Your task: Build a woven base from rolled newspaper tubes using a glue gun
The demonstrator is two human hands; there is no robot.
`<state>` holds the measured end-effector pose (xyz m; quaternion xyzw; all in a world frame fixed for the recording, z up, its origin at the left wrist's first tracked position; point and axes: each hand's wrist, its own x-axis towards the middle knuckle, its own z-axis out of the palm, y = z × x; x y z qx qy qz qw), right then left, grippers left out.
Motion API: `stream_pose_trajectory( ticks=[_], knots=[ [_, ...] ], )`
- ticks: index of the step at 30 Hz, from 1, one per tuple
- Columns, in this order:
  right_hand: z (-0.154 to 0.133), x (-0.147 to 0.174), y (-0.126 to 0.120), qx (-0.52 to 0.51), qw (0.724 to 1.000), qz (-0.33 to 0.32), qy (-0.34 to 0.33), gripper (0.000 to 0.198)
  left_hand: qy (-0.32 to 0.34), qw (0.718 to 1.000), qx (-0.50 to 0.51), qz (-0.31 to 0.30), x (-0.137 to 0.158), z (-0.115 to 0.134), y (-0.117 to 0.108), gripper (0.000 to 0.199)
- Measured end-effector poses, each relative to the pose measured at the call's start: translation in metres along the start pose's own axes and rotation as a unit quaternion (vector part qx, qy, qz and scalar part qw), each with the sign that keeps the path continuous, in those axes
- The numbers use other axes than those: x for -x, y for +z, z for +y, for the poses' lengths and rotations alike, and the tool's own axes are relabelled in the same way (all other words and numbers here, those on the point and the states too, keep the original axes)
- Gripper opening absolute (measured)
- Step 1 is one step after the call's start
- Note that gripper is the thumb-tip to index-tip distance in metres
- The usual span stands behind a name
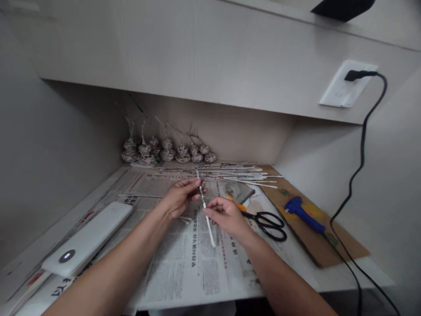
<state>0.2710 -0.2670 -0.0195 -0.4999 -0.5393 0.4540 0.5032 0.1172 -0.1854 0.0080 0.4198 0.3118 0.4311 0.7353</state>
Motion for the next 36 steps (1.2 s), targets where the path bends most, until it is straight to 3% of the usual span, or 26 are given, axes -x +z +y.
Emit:
stream_pose_trajectory(
  ticks=[2, 6, 11, 20, 29, 36],
  knots=[
    [-0.003, -0.001, -0.001, -0.043, 0.999, -0.004, 0.013, 0.028, -0.023, 1.000, 0.011, -0.013, 0.001, 0.000, 0.000, 0.014],
    [-0.014, -0.002, -0.007, -0.092, 0.993, 0.076, -0.015, 0.030, -0.084, 0.995, -0.009, -0.045, 0.004, -0.003, 0.002, 0.015],
    [-0.019, -0.002, -0.012, -0.175, 0.981, 0.084, 0.011, 0.027, -0.118, 0.982, -0.086, -0.117, 0.013, -0.011, 0.013, 0.020],
    [-0.018, -0.002, -0.016, -0.221, 0.972, 0.075, 0.010, 0.029, -0.098, 0.979, -0.122, -0.127, 0.017, -0.016, 0.019, 0.027],
    [-0.020, -0.002, -0.012, -0.154, 0.980, 0.120, -0.038, 0.026, -0.039, 0.975, -0.187, -0.111, 0.021, -0.020, 0.024, 0.032],
    [-0.020, -0.001, -0.013, -0.155, 0.984, 0.084, -0.028, 0.026, 0.009, 0.973, -0.216, -0.082, 0.021, -0.020, 0.024, 0.033]
  ],
)
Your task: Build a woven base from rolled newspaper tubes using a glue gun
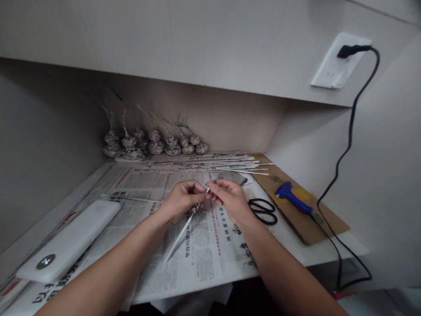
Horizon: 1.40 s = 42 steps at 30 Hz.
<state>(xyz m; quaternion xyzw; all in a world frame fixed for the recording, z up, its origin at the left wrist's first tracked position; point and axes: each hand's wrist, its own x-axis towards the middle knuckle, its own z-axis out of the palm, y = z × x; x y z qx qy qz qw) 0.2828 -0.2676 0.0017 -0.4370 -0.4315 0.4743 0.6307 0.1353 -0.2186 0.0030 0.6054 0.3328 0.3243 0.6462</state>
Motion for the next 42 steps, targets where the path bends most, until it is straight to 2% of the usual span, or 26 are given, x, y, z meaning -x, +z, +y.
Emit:
stream_pose_trajectory(
  ticks=[5, 10, 13, 18, 23, 31, 37, 42],
  knots=[
    [0.0039, -0.0009, -0.0009, -0.011, 1.000, 0.012, 0.005, 0.026, 0.029, 0.999, -0.045, -0.001, 0.0005, 0.0022, 0.0007, 0.030],
    [0.0057, -0.0024, -0.0025, -0.005, 1.000, 0.020, -0.003, 0.027, 0.042, 0.998, -0.037, -0.009, -0.0002, -0.0005, 0.0007, 0.032],
    [0.0044, -0.0026, -0.0021, 0.010, 0.999, 0.031, -0.022, 0.027, 0.034, 0.999, -0.027, -0.006, 0.0006, -0.0008, 0.0009, 0.033],
    [0.0042, -0.0039, -0.0037, -0.029, 0.999, 0.038, 0.016, 0.030, 0.004, 0.999, -0.047, -0.012, 0.0021, 0.0026, -0.0010, 0.030],
    [0.0054, -0.0040, -0.0043, -0.024, 0.999, 0.034, 0.002, 0.027, -0.020, 0.999, -0.027, -0.027, 0.0008, 0.0023, -0.0031, 0.030],
    [0.0079, -0.0024, -0.0013, 0.029, 0.999, 0.041, -0.006, 0.025, 0.017, 0.998, -0.062, -0.002, 0.0020, 0.0027, -0.0018, 0.033],
    [0.0012, 0.0003, -0.0004, -0.010, 1.000, 0.024, 0.015, 0.027, -0.004, 0.999, 0.001, -0.042, -0.0003, 0.0023, -0.0051, 0.030],
    [0.0012, 0.0005, -0.0006, 0.009, 1.000, 0.011, 0.000, 0.027, -0.061, 0.993, 0.073, -0.072, -0.0023, 0.0017, -0.0069, 0.029]
  ],
)
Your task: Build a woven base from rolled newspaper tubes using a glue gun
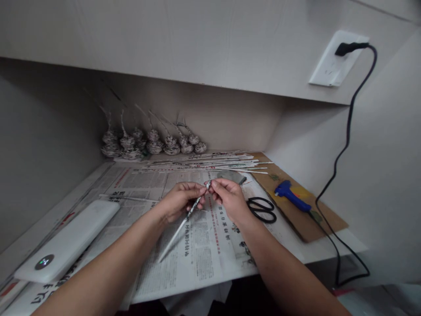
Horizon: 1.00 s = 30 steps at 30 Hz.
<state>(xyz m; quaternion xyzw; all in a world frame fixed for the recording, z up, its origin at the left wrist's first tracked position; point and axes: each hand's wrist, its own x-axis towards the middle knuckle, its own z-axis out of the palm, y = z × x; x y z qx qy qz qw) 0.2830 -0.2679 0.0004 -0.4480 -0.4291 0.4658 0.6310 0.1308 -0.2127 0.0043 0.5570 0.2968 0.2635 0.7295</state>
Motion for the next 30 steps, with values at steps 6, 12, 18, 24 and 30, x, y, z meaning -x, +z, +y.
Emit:
stream_pose_trajectory(
  ticks=[6, 12, 18, 24, 30],
  knots=[
    [0.0020, -0.0009, -0.0007, 0.019, 0.999, 0.025, -0.018, 0.026, -0.030, 0.996, 0.075, -0.029, -0.0002, 0.0002, -0.0025, 0.022],
    [0.0007, 0.0002, -0.0020, 0.003, 1.000, -0.011, 0.006, 0.026, -0.033, 0.995, 0.089, -0.028, 0.0001, 0.0000, -0.0022, 0.022],
    [0.0020, -0.0008, -0.0038, -0.008, 0.999, -0.022, 0.030, 0.027, -0.017, 0.999, 0.021, -0.038, 0.0009, -0.0015, -0.0003, 0.030],
    [0.0043, -0.0023, -0.0056, -0.012, 0.999, -0.005, 0.032, 0.028, -0.010, 0.999, -0.015, -0.043, 0.0032, 0.0016, -0.0013, 0.032],
    [0.0017, -0.0012, -0.0050, -0.016, 0.999, -0.039, 0.033, 0.033, -0.011, 0.999, -0.003, -0.044, 0.0030, 0.0020, -0.0028, 0.034]
  ],
)
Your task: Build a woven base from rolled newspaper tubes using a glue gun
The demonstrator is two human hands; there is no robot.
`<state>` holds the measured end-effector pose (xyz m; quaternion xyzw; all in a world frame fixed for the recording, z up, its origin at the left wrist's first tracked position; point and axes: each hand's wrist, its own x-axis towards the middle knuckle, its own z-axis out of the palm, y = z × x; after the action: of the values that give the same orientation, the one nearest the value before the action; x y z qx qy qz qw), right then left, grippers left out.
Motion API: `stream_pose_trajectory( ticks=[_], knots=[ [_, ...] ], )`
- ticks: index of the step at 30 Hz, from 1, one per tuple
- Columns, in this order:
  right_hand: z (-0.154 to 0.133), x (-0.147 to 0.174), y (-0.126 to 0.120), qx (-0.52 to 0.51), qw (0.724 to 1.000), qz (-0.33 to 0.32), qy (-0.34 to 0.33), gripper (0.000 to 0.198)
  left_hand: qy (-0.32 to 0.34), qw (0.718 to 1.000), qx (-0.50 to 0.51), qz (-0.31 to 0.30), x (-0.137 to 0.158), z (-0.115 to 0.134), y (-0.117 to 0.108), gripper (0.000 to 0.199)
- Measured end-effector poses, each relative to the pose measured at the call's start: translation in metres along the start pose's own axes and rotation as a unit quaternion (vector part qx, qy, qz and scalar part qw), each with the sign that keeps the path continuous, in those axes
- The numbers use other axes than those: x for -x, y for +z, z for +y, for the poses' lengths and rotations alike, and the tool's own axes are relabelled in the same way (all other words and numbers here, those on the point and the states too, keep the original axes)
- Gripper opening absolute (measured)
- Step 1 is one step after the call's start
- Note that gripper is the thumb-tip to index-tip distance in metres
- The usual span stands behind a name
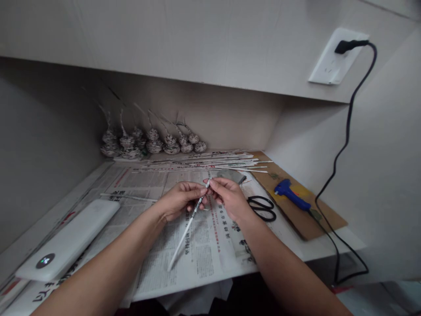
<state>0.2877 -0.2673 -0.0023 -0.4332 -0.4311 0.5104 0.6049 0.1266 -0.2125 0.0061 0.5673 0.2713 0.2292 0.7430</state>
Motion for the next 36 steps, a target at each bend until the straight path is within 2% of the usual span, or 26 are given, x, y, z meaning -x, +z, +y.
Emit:
stream_pose_trajectory(
  ticks=[10, 15, 19, 26, 36],
  knots=[
    [0.0009, 0.0005, -0.0003, 0.000, 1.000, 0.019, -0.005, 0.027, 0.000, 1.000, -0.002, -0.015, 0.0006, -0.0008, -0.0001, 0.035],
    [0.0002, 0.0008, 0.0008, -0.001, 1.000, -0.008, -0.003, 0.028, 0.004, 1.000, 0.019, 0.004, -0.0002, -0.0001, 0.0001, 0.034],
    [0.0009, 0.0000, 0.0011, -0.015, 1.000, -0.001, -0.010, 0.027, 0.000, 1.000, 0.005, 0.022, 0.0003, 0.0022, -0.0015, 0.030],
    [0.0012, -0.0002, 0.0017, -0.012, 1.000, -0.014, -0.024, 0.025, -0.013, 1.000, -0.004, -0.004, 0.0030, 0.0049, -0.0017, 0.030],
    [0.0004, -0.0002, 0.0015, -0.024, 0.998, 0.027, -0.046, 0.024, -0.015, 1.000, -0.011, 0.008, 0.0022, 0.0046, -0.0032, 0.032]
  ],
)
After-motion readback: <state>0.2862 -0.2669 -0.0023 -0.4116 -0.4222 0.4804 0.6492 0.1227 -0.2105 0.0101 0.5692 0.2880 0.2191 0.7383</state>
